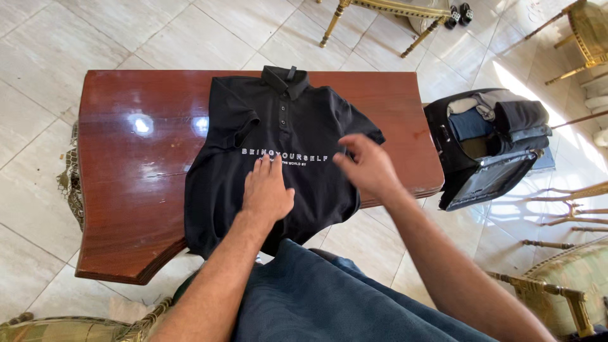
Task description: The person folds a black polo shirt on a wooden dresser and then places it into a suitcase with other folded clothes.
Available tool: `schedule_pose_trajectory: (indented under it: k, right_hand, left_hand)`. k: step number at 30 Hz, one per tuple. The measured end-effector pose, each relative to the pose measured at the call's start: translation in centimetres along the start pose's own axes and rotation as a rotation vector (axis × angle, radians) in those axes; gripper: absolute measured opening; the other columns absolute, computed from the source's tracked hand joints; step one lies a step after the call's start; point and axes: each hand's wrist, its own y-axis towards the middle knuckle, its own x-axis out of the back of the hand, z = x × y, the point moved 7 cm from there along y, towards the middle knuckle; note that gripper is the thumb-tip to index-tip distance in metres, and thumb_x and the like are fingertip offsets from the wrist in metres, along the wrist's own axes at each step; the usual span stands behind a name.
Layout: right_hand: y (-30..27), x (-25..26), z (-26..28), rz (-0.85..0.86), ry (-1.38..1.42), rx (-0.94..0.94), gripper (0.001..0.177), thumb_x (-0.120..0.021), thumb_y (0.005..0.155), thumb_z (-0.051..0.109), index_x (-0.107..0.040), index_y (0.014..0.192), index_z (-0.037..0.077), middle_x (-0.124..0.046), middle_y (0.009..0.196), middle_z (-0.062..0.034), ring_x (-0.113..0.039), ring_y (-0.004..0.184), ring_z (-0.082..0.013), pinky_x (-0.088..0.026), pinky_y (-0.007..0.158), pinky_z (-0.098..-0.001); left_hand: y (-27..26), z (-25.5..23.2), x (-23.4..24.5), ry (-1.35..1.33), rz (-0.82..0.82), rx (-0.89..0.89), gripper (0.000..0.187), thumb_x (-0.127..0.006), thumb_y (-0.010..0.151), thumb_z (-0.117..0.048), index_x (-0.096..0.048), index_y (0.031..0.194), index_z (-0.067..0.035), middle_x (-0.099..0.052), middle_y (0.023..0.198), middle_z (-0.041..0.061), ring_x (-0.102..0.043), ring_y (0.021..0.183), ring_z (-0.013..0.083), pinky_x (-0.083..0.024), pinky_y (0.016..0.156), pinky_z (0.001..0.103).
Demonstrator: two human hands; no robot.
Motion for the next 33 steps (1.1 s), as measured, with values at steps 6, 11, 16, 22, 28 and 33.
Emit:
schedule_pose_trajectory:
  k: [6, 11, 16, 22, 28, 33]
  right_hand:
    - [-4.8, -9.0, -6.7, 0.410, -0.428, -0.173, 0.085, -0.067, 0.093, 0.043, -0.023, 0.160, 0.018, -0.007, 0.170, -0.0180, -0.013, 0.156, -0.0354, -0.029, 0.120, -0.0471]
    - [-2.9, -8.2, -8.0, 0.431, -0.430, -0.173, 0.085, -0.064, 0.094, 0.040, -0.015, 0.162, 0.025, 0.000, 0.171, -0.0140, -0.007, 0.158, -0.0341, -0.028, 0.123, -0.0461]
    - [1.0, -5.1, -8.5, 0.482, -0.428, -0.068, 0.084, -0.066, 0.091, 0.032, -0.020, 0.162, 0.029, -0.002, 0.173, -0.0098, -0.016, 0.156, -0.0327, -0.030, 0.124, -0.0450]
    - [5.4, -2.5, -11.1, 0.524, -0.466, -0.020, 0.084, -0.068, 0.091, 0.027, -0.022, 0.160, 0.030, -0.004, 0.172, -0.0071, -0.021, 0.155, -0.0330, -0.030, 0.122, -0.0456]
    - [8.6, -0.2, -14.7, 0.500, -0.381, 0.079, 0.079, -0.071, 0.089, 0.021, -0.033, 0.158, 0.032, -0.009, 0.172, -0.0052, -0.024, 0.154, -0.0329, -0.031, 0.122, -0.0441]
    - [10.4, -0.1, -14.9, 0.506, -0.421, 0.174, 0.079, -0.072, 0.087, 0.019, -0.036, 0.156, 0.030, -0.014, 0.172, -0.0071, -0.029, 0.151, -0.0351, -0.035, 0.121, -0.0436]
  left_hand:
    - [-3.5, 2.4, -3.7, 0.146, 0.123, 0.022, 0.102, -0.077, 0.085, -0.032, -0.014, 0.162, -0.011, 0.003, 0.170, 0.018, -0.002, 0.158, 0.0360, -0.017, 0.126, 0.049]
    - [-2.0, 2.0, -4.6, 0.146, 0.132, 0.060, 0.101, -0.075, 0.088, -0.034, -0.009, 0.162, -0.012, 0.007, 0.169, 0.018, 0.003, 0.157, 0.0356, -0.012, 0.125, 0.050]
    - [-0.1, -0.3, -4.1, 0.169, 0.115, 0.155, 0.103, -0.075, 0.088, -0.036, -0.008, 0.164, -0.015, 0.006, 0.171, 0.016, 0.001, 0.158, 0.0351, -0.012, 0.127, 0.048]
    - [2.6, -3.8, -5.7, 0.115, 0.156, 0.253, 0.107, -0.078, 0.086, -0.042, -0.009, 0.163, -0.017, 0.006, 0.171, 0.014, 0.001, 0.159, 0.0317, -0.014, 0.129, 0.043]
    - [2.8, -6.7, -8.0, 0.082, 0.072, 0.280, 0.104, -0.081, 0.083, -0.029, -0.015, 0.163, -0.017, 0.002, 0.172, 0.012, -0.004, 0.159, 0.0297, -0.023, 0.126, 0.039]
    - [0.4, -10.1, -10.0, 0.002, 0.091, 0.360, 0.103, -0.081, 0.084, -0.027, -0.015, 0.162, -0.018, 0.003, 0.172, 0.012, -0.003, 0.159, 0.0313, -0.028, 0.124, 0.040]
